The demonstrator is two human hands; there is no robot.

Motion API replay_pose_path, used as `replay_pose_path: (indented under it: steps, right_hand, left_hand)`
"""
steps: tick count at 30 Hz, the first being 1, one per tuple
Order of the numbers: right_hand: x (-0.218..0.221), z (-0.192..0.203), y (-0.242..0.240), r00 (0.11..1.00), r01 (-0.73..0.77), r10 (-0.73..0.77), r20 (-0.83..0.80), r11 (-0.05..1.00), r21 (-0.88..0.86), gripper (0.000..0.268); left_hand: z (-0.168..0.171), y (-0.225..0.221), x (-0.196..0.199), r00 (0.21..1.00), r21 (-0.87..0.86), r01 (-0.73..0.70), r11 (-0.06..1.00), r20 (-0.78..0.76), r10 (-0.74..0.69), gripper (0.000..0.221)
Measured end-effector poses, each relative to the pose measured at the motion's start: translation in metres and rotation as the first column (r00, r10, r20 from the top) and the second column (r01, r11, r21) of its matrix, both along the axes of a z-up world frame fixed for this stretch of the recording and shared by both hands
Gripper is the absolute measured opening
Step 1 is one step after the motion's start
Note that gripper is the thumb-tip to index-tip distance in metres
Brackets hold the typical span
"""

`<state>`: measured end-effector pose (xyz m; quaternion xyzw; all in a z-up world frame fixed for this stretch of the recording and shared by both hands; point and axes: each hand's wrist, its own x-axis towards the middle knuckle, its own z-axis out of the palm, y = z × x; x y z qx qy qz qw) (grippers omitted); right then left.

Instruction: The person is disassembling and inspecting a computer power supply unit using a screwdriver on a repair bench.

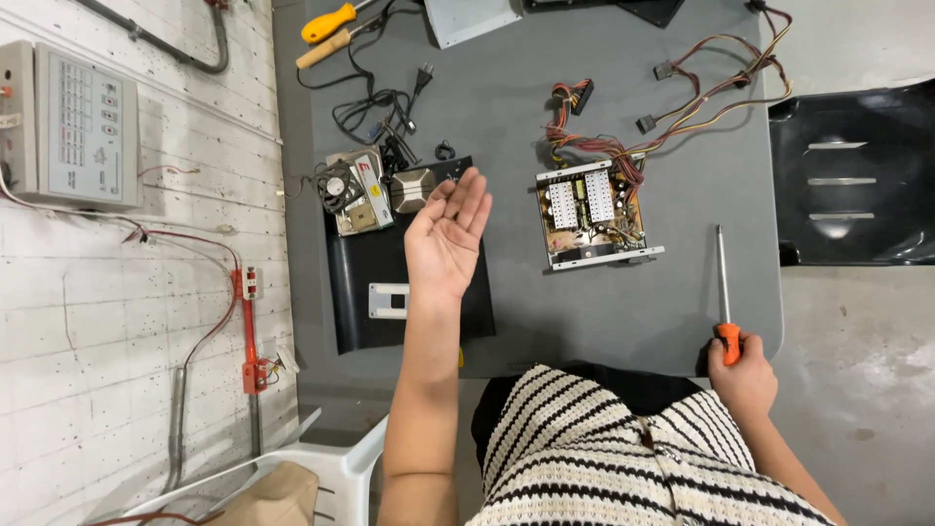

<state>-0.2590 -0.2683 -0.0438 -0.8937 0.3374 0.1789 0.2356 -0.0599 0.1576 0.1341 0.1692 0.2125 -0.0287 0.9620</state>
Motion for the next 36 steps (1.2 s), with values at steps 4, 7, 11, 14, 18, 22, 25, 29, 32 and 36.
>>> replay_pose_path:
  steps: [4, 7, 11, 14, 18, 22, 25, 29, 32, 36]
  right_hand:
    - [-0.002, -0.005, -0.002, 1.0, -0.009, 0.009, 0.023, 1.0, -0.003, 0.042]
    - [-0.002, -0.002, 0.0, 1.0, -0.005, 0.005, 0.018, 1.0, -0.015, 0.041]
    - [-0.005, 0.015, -0.001, 0.996, 0.04, -0.049, 0.079, 0.992, 0.117, 0.039]
    - [-0.015, 0.033, 0.0, 0.97, 0.011, -0.071, 0.233, 0.968, 0.251, 0.034]
    - [-0.016, 0.076, 0.013, 0.901, -0.12, -0.035, 0.433, 0.937, 0.327, 0.032]
    - [-0.014, 0.085, 0.013, 0.836, -0.267, 0.134, 0.532, 0.946, 0.181, 0.035]
    - [-0.007, 0.102, 0.026, 0.756, -0.434, 0.28, 0.592, 0.891, 0.132, 0.036]
    - [0.004, 0.137, 0.056, 0.686, -0.523, 0.244, 0.685, 0.821, 0.231, 0.04]
    - [0.005, 0.146, 0.065, 0.656, -0.593, 0.338, 0.675, 0.784, 0.183, 0.038]
    - [0.001, 0.146, 0.072, 0.703, -0.582, 0.347, 0.621, 0.783, 0.22, 0.037]
  left_hand:
    - [0.024, -0.004, -0.015, 0.991, 0.001, 0.1, 0.995, 0.084, -0.099, 0.036]
    - [0.043, -0.007, -0.027, 0.965, 0.074, 0.189, 0.979, 0.169, -0.199, 0.046]
    - [0.057, -0.015, -0.04, 0.923, 0.147, 0.25, 0.957, 0.264, -0.281, 0.051]
    - [0.054, -0.021, -0.047, 0.921, 0.208, 0.232, 0.95, 0.266, -0.283, 0.041]
    - [0.028, -0.031, -0.053, 0.936, 0.181, 0.207, 0.962, 0.249, -0.248, 0.036]
    - [0.021, -0.054, -0.051, 0.966, 0.182, 0.222, 0.958, 0.088, -0.241, 0.053]
    - [0.023, -0.068, -0.052, 0.96, 0.154, 0.247, 0.957, 0.097, -0.263, 0.041]
    - [0.004, -0.077, -0.058, 0.934, 0.258, 0.285, 0.923, 0.142, -0.328, 0.025]
    - [-0.004, -0.083, -0.063, 0.943, 0.394, 0.212, 0.894, 0.156, -0.293, 0.023]
    - [-0.008, -0.093, -0.07, 0.96, 0.323, 0.185, 0.928, 0.141, -0.241, 0.032]
